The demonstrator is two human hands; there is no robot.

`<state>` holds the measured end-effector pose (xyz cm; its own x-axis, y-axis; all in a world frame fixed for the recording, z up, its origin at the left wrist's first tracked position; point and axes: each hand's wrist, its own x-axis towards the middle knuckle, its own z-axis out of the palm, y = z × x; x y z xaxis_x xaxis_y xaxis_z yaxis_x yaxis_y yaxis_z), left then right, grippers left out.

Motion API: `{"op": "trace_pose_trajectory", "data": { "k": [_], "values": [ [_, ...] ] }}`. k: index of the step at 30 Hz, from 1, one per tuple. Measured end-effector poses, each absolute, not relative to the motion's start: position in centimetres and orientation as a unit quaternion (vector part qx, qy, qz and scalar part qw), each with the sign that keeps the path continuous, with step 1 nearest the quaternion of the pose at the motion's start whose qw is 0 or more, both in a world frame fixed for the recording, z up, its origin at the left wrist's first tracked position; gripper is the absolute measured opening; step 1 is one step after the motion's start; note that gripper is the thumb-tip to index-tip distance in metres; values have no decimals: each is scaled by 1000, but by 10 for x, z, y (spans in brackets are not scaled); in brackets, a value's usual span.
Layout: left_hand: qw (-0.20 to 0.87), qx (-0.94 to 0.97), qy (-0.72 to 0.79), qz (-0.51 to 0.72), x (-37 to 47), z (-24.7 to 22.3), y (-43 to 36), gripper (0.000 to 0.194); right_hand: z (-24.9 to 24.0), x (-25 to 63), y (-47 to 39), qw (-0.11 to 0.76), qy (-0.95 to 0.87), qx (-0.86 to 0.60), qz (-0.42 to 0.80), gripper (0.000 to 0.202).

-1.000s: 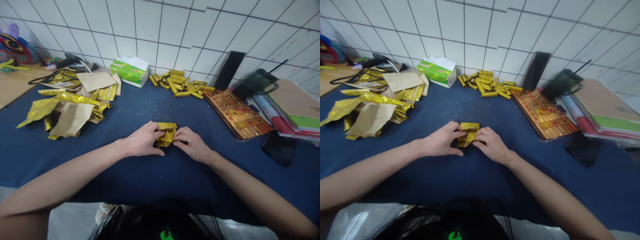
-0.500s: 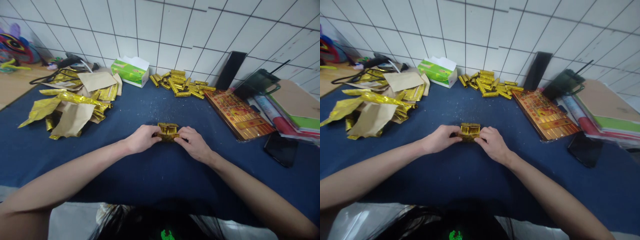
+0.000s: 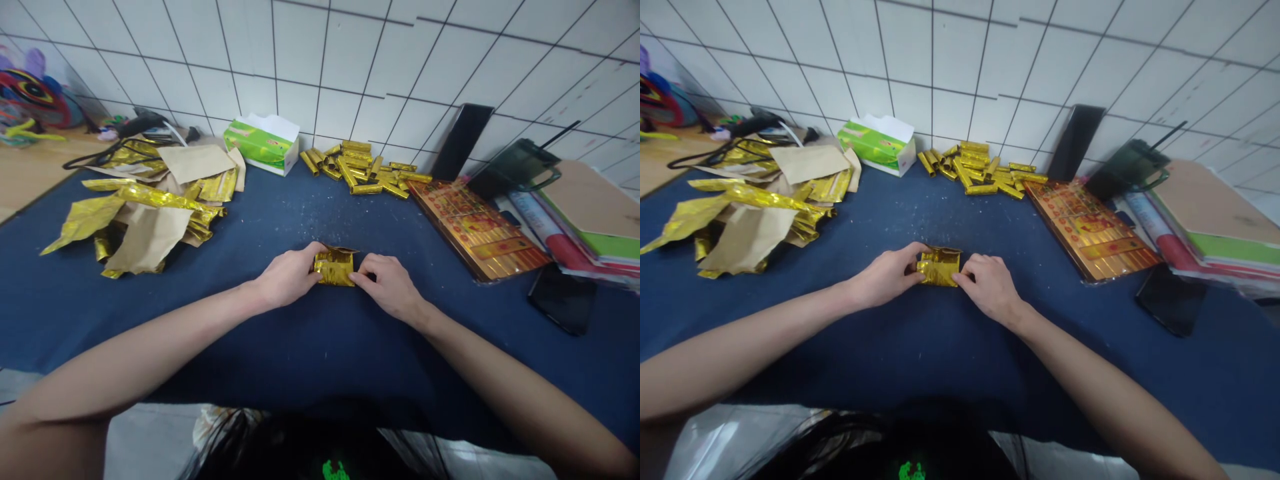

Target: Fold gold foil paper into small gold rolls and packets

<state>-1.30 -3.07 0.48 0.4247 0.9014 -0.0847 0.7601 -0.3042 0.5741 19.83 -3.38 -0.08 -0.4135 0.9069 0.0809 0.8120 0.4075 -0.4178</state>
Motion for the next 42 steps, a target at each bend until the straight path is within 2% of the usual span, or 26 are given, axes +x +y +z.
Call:
{"op": "trace_pose_trajectory", "data": {
  "k": [11, 16, 25, 28, 31, 33, 36, 42],
  "values": [
    [276, 795, 525, 125, -12, 6, -31, 36, -1, 194, -40, 187, -799, -536, 201, 21],
    [270, 791, 537, 114, -9, 6, -31, 22, 1, 193, -40, 155, -813, -529, 188, 23],
    [206, 826, 519, 78, -8, 4, -33, 21, 2, 194, -39, 123, -836, -510, 163, 21],
    [115, 853, 502, 82, -6, 6, -38, 25, 1, 194, -42, 124, -842, -507, 134, 20],
    [-4, 867, 485, 115, -4, 7, -43, 33, -1, 195, -48, 140, -839, -524, 53, 14],
    [-48, 871, 470, 136, -4, 7, -45, 42, -2, 195, -52, 160, -838, -521, -17, 27],
    [-64, 891, 427, 139, -4, 5, -45, 46, -1, 195, -55, 160, -864, -471, -81, 43],
    [-32, 917, 389, 87, -7, 2, -42, 26, -3, 197, -55, 123, -893, -426, -73, 29]
  ]
}}
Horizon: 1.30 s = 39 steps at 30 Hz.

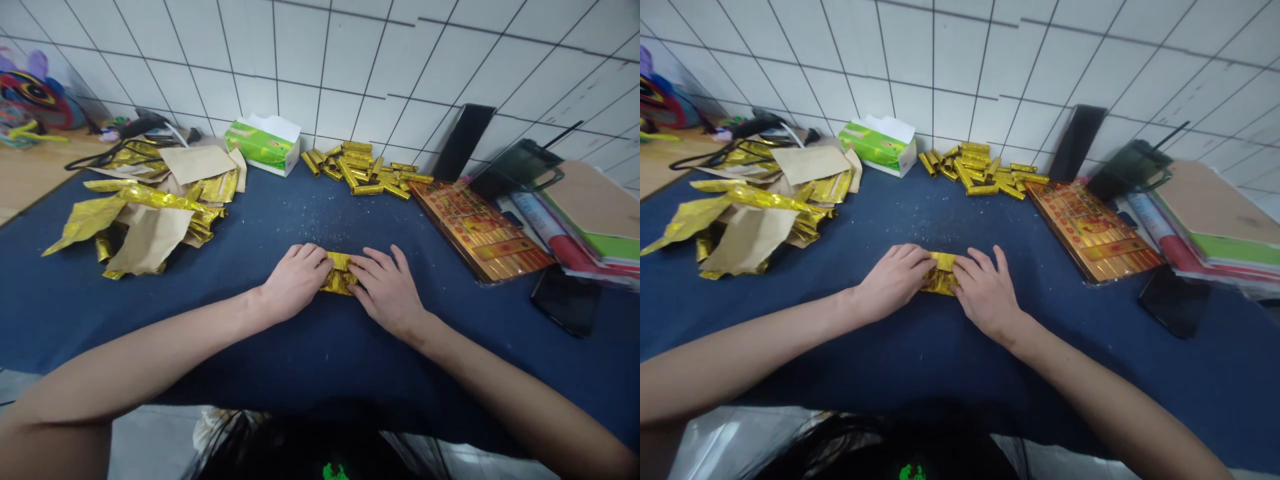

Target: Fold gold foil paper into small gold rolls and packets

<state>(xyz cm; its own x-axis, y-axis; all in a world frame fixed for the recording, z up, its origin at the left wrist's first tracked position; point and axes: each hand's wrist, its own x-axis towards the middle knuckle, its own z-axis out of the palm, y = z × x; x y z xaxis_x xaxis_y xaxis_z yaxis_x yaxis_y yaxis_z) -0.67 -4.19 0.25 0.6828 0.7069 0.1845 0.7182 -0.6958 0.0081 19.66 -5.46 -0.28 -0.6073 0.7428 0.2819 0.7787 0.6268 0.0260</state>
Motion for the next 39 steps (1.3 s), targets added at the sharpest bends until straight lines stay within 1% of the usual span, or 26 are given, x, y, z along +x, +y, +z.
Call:
{"op": "trace_pose_trajectory", "data": {
  "k": [3, 8, 10, 13, 16, 18, 23, 27, 31, 35, 39],
  "values": [
    [22, -921, -381, -78, -8, 1, -40, 20, -5, 198, -53, 120, -895, -424, -71, 26],
    [21, -931, -360, -52, -11, 4, -38, 21, -2, 197, -55, 105, -898, -422, -72, 28],
    [27, -934, -354, -38, -12, 7, -39, 27, 0, 196, -57, 93, -901, -416, -74, 32],
    [51, -936, -348, -22, -12, 10, -45, 35, 2, 195, -59, 76, -907, -407, -78, 44],
    [68, -937, -343, -10, -10, 11, -52, 35, -1, 201, -52, 63, -910, -402, -80, 38],
    [62, -942, -331, -10, -8, 11, -57, 37, -4, 209, -43, 53, -914, -396, -72, 35],
    [-6, -953, -300, -37, -2, 11, -64, 47, -6, 228, -21, 29, -925, -379, 0, 38],
    [-40, -950, -304, -64, -3, 5, -66, 55, -6, 232, -16, 37, -926, -374, 35, 40],
    [-40, -950, -307, -41, -4, -1, -67, 65, -5, 226, -25, 70, -920, -384, 26, 49],
    [-19, -951, -307, -33, -4, -2, -69, 65, -3, 212, -48, 112, -923, -368, -37, 38],
    [-10, -951, -307, -37, -4, 0, -70, 69, -6, 199, -66, 99, -930, -353, -35, 38]
  ]
}}
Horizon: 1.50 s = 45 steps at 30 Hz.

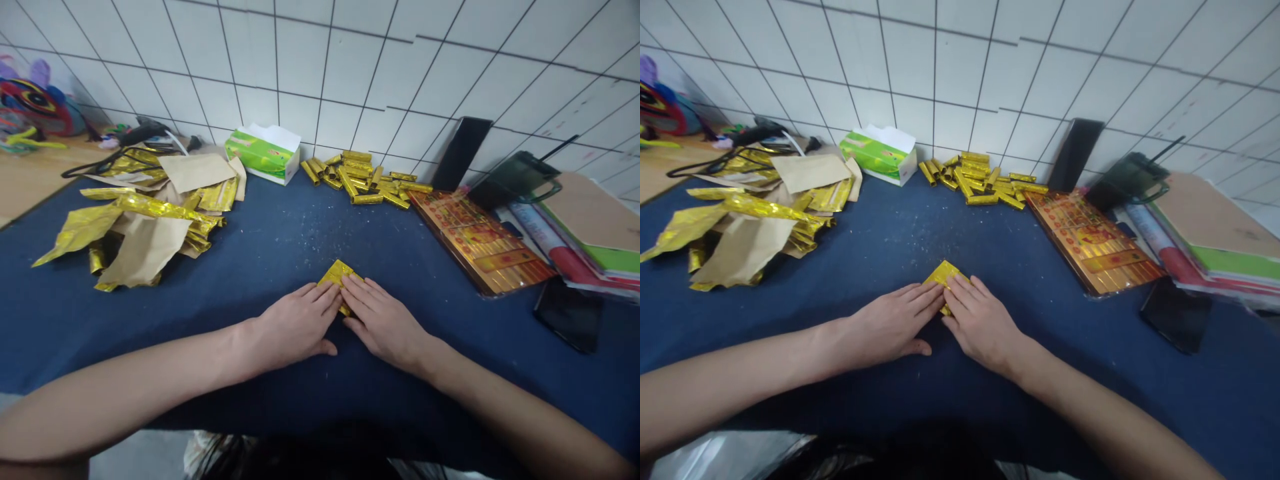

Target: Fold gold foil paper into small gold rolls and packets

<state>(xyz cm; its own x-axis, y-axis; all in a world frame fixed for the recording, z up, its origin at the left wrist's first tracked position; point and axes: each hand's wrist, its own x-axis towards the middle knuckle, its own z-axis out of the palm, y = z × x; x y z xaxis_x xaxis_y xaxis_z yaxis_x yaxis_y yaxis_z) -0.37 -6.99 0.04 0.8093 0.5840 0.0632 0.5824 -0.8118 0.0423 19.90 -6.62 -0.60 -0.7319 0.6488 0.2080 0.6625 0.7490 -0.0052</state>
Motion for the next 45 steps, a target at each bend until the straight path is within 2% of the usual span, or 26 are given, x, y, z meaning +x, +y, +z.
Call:
{"op": "trace_pose_trajectory", "data": {
  "k": [12, 21, 26, 29, 34, 39, 45],
  "values": [
    [68, 953, 296, -1, -16, 3, -65, 74, 0, 204, -59, 62, -944, -322, 34, 40],
    [71, 952, 297, -17, -15, 3, -67, 84, 4, 205, -58, 52, -945, -321, 16, 41],
    [74, 954, 291, -18, -15, 3, -68, 88, 7, 207, -54, 78, -931, -357, -4, 42],
    [73, 954, 290, -12, -15, 3, -67, 88, 2, 206, -49, 56, -926, -372, -20, 47],
    [68, 954, 291, -10, -16, 2, -68, 87, -10, 207, -40, -9, -928, -372, 19, 67],
    [47, 957, 287, 7, -17, 1, -68, 85, -12, 211, -36, -17, -927, -373, 27, 70],
    [37, 956, 292, 10, -17, 0, -66, 94, -10, 212, -29, -24, -932, -359, 36, 71]
  ]
}}
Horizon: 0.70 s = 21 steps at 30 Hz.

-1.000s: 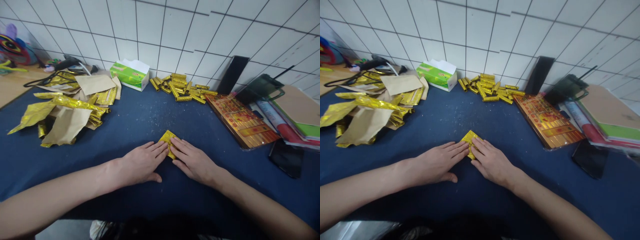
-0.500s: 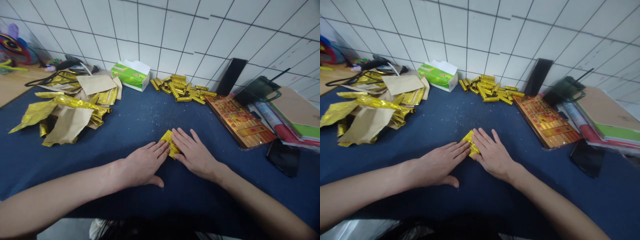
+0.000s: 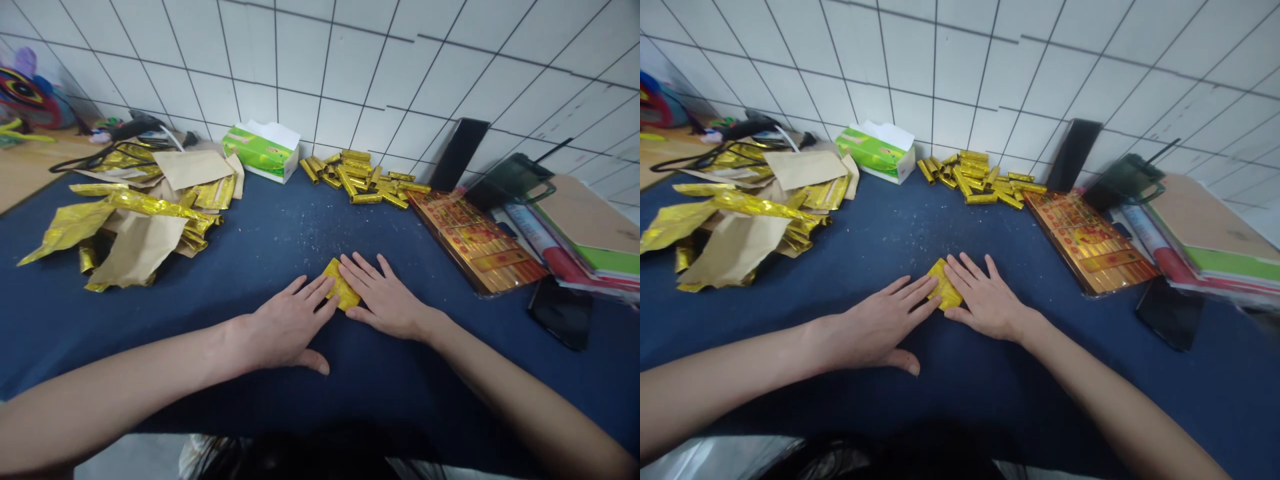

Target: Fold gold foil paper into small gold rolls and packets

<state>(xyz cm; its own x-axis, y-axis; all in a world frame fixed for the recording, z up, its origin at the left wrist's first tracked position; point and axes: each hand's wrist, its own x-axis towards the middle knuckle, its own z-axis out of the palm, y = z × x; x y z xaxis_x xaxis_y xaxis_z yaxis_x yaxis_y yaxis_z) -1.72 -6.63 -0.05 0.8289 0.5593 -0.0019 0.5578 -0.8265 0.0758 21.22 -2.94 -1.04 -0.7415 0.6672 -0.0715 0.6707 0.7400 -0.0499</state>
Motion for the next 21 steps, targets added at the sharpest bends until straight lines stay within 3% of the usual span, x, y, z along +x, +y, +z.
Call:
{"op": "trace_pose_trajectory", "data": {
  "k": [7, 10, 12, 21],
  "values": [
    [15, 949, 314, 15, -13, -3, -73, 99, -9, 215, -16, 24, 936, 345, -71, 76],
    [11, 948, 317, 13, -12, -5, -75, 100, -1, 219, -11, -15, 918, 376, -126, 77],
    [10, 948, 318, 12, -12, -6, -74, 100, 8, 219, -12, -63, 898, 410, -150, 66],
    [9, 948, 317, 15, -11, -5, -75, 100, 9, 197, -41, -19, 907, 420, -5, 58]
  ]
}}
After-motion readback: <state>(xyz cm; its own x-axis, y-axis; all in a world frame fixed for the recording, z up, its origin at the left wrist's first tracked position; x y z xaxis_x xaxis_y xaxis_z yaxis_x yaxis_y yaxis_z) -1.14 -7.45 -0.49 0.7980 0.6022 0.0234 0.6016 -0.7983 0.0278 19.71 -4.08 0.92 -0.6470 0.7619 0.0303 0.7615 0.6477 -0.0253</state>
